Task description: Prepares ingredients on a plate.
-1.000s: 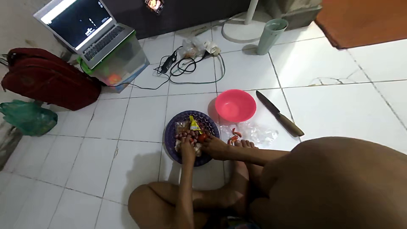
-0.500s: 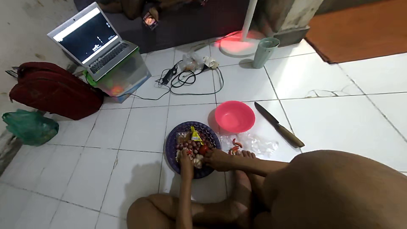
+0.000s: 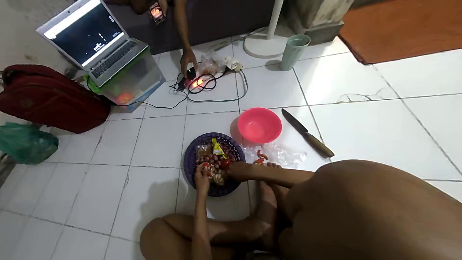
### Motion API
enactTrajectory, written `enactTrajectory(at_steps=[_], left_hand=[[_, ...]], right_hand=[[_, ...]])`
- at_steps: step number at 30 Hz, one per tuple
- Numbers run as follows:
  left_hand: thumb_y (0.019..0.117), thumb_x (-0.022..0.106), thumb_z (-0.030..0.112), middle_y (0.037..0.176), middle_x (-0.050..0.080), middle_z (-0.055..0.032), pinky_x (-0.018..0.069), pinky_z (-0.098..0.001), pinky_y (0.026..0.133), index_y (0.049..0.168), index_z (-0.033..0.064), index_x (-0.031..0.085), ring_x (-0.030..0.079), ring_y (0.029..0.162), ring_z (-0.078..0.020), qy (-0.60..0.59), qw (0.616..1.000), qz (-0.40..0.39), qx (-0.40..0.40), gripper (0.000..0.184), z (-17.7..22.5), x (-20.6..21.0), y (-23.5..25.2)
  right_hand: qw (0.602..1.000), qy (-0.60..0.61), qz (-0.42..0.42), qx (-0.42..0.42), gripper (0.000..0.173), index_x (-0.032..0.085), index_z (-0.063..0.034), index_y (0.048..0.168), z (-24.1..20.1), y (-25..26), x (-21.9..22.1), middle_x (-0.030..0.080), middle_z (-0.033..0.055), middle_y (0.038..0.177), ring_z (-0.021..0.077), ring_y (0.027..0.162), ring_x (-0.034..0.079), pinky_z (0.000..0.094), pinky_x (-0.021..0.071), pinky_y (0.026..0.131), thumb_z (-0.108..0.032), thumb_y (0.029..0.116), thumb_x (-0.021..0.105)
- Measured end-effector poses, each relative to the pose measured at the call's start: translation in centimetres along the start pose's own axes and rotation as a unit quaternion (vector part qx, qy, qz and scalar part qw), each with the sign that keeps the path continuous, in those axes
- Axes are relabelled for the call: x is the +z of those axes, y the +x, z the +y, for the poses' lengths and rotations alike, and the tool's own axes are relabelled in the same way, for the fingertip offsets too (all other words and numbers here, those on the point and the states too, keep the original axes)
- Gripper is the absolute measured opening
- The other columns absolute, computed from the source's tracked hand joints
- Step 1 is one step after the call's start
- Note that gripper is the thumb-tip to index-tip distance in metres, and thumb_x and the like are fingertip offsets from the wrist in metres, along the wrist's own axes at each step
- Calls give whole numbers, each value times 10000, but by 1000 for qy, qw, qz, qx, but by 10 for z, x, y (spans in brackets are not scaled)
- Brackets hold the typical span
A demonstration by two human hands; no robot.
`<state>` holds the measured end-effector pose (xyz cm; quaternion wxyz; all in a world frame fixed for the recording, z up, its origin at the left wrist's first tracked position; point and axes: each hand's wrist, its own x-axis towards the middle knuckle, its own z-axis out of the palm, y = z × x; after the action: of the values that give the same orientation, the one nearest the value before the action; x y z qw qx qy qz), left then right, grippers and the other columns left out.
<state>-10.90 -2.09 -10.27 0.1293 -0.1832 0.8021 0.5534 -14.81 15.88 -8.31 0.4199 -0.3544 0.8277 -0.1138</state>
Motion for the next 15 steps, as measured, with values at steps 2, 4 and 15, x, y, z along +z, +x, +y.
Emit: enactTrajectory(at_steps=[2, 4, 15], left_hand=[[1079, 446, 57, 1192, 616, -257, 493, -345, 808, 1380, -102, 501, 596, 924, -221, -21, 1000, 0, -9, 345, 4, 1, -2], [1072, 459, 50, 1273, 586, -283, 488, -369, 896, 1375, -114, 503, 599, 1031, -260, -41, 999, -5, -6, 347, 9, 3, -3], [1068, 494, 75, 1317, 560, -304, 524, -391, 941, 1365, -114, 514, 629, 1087, -300, -83, 992, -80, -59, 353, 47, 45, -27]], right_hand=[[1000, 2, 21, -10, 267, 612, 154, 1227, 6, 2, 1, 601, 371, 1262, 558, 1215, 562, 683, 431, 1012, 23, 999, 569], [998, 19, 54, -14, 252, 607, 181, 1195, 8, 0, 2, 599, 379, 1251, 554, 1212, 565, 662, 434, 1023, 24, 1006, 553], [992, 33, 95, -79, 172, 682, 152, 1074, 24, -46, -9, 658, 338, 1144, 520, 1122, 618, 627, 452, 1001, 69, 957, 587]])
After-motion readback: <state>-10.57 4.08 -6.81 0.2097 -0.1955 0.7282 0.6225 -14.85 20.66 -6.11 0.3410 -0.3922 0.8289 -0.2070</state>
